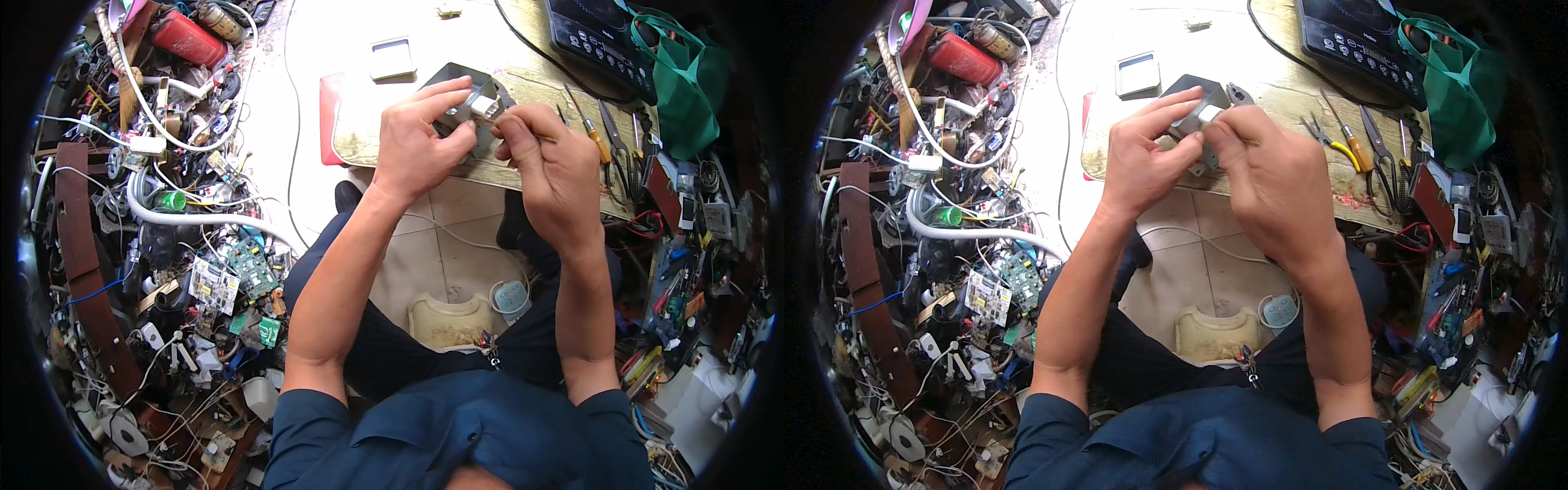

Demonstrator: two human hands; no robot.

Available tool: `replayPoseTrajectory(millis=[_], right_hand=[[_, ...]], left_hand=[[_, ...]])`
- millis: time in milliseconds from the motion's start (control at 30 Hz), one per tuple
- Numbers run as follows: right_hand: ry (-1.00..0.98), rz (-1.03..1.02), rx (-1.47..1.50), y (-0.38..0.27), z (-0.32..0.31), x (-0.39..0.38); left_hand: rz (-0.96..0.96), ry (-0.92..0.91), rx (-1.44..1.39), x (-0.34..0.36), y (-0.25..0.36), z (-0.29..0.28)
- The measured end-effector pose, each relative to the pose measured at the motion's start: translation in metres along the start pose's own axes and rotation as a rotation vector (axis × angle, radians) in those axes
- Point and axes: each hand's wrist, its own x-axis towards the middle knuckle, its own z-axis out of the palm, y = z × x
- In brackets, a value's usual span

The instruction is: The person is repairing a small electronic device, likely a lock or switch, using a screwdriver and a wooden stick. They are seated in a cluttered workshop, manipulating the device and its internal components.

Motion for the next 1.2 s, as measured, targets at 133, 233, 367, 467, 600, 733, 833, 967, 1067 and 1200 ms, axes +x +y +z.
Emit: replayPoseTrajectory(millis=[133,233,367,467,600,733,833,967,1067,1200], right_hand=[[0.143,0.246,0.468,0.014,0.009,-0.020],[0.179,0.288,0.685,0.028,0.018,-0.029],[0.257,0.308,0.921,0.045,0.032,-0.041],[0.325,0.304,1.014,0.049,0.044,-0.051],[0.358,0.172,0.816,0.050,0.054,-0.056],[0.336,-0.038,0.506,0.050,0.049,-0.055],[0.380,-0.136,0.437,0.046,0.034,-0.054],[0.343,-0.149,0.415,0.041,0.032,-0.050],[0.338,-0.166,0.376,0.044,0.035,-0.046],[0.360,-0.099,0.408,0.038,0.036,-0.043]], left_hand=[[-0.010,0.001,-0.004,0.000,0.001,-0.001],[0.043,0.060,0.000,0.001,-0.005,0.002],[0.019,0.059,-0.026,0.000,-0.009,0.004],[-0.001,0.049,-0.055,0.000,-0.010,0.005],[-0.054,0.018,-0.077,0.002,-0.008,0.005],[-0.017,0.026,-0.085,0.003,-0.011,0.004],[-0.069,0.009,-0.109,0.002,-0.006,0.004],[-0.054,0.011,-0.115,0.001,-0.010,0.005],[-0.058,0.010,-0.120,0.001,-0.009,0.005],[-0.053,0.014,-0.119,0.001,-0.006,0.005]])
